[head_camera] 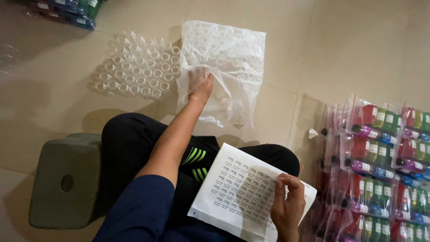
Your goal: The person sits cross-legged on the floor and repeatedly picks up small, clear plastic bottles from a bubble wrap sheet. They apply small white labels to the sides of the bottles by hand, referencing a printed sheet of labels on their lap, and then place the labeled bottles back onto the bubble wrap.
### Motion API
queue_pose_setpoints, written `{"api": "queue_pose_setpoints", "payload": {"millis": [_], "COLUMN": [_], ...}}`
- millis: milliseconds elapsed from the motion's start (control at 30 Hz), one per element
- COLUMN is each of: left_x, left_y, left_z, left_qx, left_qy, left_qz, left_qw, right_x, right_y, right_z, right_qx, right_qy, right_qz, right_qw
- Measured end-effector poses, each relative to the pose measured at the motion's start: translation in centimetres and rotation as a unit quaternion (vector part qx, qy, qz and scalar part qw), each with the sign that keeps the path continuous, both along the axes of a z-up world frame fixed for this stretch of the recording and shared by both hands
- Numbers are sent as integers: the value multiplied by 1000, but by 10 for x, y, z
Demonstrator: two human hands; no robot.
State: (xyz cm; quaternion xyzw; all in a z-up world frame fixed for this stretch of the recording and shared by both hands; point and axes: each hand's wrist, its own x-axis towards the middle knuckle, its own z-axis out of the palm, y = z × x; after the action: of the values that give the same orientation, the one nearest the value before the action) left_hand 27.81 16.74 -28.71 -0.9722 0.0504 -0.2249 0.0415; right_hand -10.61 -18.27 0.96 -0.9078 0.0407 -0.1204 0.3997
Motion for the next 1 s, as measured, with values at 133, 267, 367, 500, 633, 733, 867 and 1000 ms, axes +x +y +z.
{"api": "queue_pose_setpoints", "payload": {"millis": [133, 267, 367, 500, 633, 733, 867, 1000], "left_x": [6, -11, -51, -66, -53, -55, -62, -109], "left_y": [-5, -30, -31, -15, -1, 7, -3, 5], "left_z": [-29, -29, -5, -4, -54, -40, -37, 115], "left_qx": [-29, -28, -8, -67, -5, -17, -31, -156], "left_qy": [-88, 5, -113, 110, 156, 250, 476, 525], "left_qz": [-47, -90, -96, -134, -56, 83, 30, -59], "left_qw": [995, 996, 989, 983, 986, 964, 878, 835], "right_x": [3, 12, 21, 50, 70, 80, 85, 111], "right_y": [16, 13, 21, 51, 80, 95, 101, 105], "right_z": [15, 2, -4, 18, 40, 53, 60, 77], "right_qx": [29, 59, 127, 92, 105, 116, 149, 202], "right_qy": [20, 30, 28, -23, -62, -91, -93, -136], "right_qz": [3, 7, 12, 77, 125, 191, 187, 194], "right_qw": [999, 998, 991, 993, 985, 970, 967, 950]}}
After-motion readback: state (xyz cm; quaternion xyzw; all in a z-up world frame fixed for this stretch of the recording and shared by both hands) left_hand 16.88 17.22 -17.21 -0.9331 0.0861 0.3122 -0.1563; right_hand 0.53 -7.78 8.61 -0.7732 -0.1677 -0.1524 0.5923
